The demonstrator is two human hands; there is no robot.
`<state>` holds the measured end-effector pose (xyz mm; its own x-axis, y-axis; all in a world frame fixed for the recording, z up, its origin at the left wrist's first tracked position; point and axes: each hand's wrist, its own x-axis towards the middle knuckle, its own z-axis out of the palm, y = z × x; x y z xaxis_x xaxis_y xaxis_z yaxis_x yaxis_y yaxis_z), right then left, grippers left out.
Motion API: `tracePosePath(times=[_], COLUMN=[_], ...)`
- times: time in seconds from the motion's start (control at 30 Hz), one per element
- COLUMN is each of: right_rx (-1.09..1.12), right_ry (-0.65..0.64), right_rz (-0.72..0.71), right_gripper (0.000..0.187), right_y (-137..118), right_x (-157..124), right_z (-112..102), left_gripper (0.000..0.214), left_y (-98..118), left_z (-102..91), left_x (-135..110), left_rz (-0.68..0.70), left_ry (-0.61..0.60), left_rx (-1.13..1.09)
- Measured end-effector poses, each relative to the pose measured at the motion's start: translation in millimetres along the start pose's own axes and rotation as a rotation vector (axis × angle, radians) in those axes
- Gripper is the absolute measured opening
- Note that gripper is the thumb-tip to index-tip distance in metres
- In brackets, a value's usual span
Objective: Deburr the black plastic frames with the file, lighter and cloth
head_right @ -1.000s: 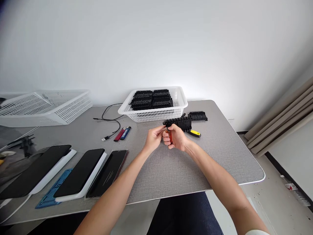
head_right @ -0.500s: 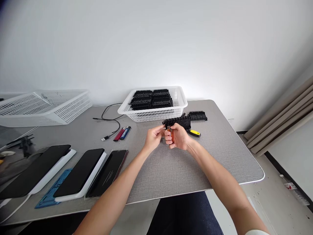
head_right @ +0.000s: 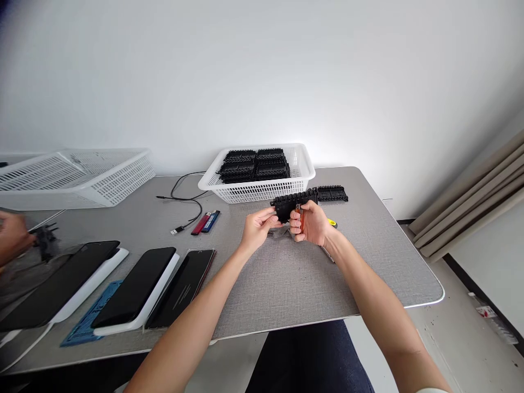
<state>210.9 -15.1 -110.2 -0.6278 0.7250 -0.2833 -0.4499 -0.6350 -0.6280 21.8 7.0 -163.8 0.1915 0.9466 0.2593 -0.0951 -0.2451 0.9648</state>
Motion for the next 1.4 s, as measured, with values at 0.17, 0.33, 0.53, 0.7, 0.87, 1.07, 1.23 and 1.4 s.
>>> tracePosePath(times=[0.17, 0.33, 0.53, 0.7, 0.87, 1.07, 1.23, 1.4], right_rx=[0.03, 0.014, -0.024, -0.06, -0.088, -0.171, -0.181, -0.174], right_ry=[0.016, 0.041, 0.06, 0.056, -0.082, -0.052, -0.029, -0.029], right_rz=[-0.007, -0.025, -0.066, -0.09, 0.015, 0.005, 0.022, 0.038], right_gripper=[0.019, 0.02, 0.02, 0.027, 0.028, 0.025, 0.024, 0.022], right_y=[-7.0, -15.2, -24.5, -18.8, 7.8, 28.1, 28.3, 27.4], right_x=[-6.6, -14.2, -23.6, -20.9, -0.5, 15.8, 18.3, 18.7], right_z=[-5.7, -9.1, -13.7, -7.9, 7.5, 19.7, 19.1, 18.1], left_gripper=[0.058, 0.06, 0.062, 0.06, 0.052, 0.034, 0.033, 0.033], left_y=[1.4, -1.1, -2.7, -4.0, -0.8, 6.9, 6.9, 2.7], left_z=[-0.4, -2.3, -2.8, -2.5, 0.3, 3.9, 5.9, 7.5], left_x=[-0.6, 1.0, 1.4, 1.7, 1.2, -1.2, -2.0, -1.9], left_rz=[-0.001, -0.013, -0.005, 0.015, 0.019, 0.088, 0.091, 0.085], left_ry=[0.011, 0.041, 0.046, 0.024, 0.007, 0.015, 0.012, 0.024], left_rx=[-0.001, -0.024, -0.039, -0.024, 0.011, 0.17, 0.199, 0.215])
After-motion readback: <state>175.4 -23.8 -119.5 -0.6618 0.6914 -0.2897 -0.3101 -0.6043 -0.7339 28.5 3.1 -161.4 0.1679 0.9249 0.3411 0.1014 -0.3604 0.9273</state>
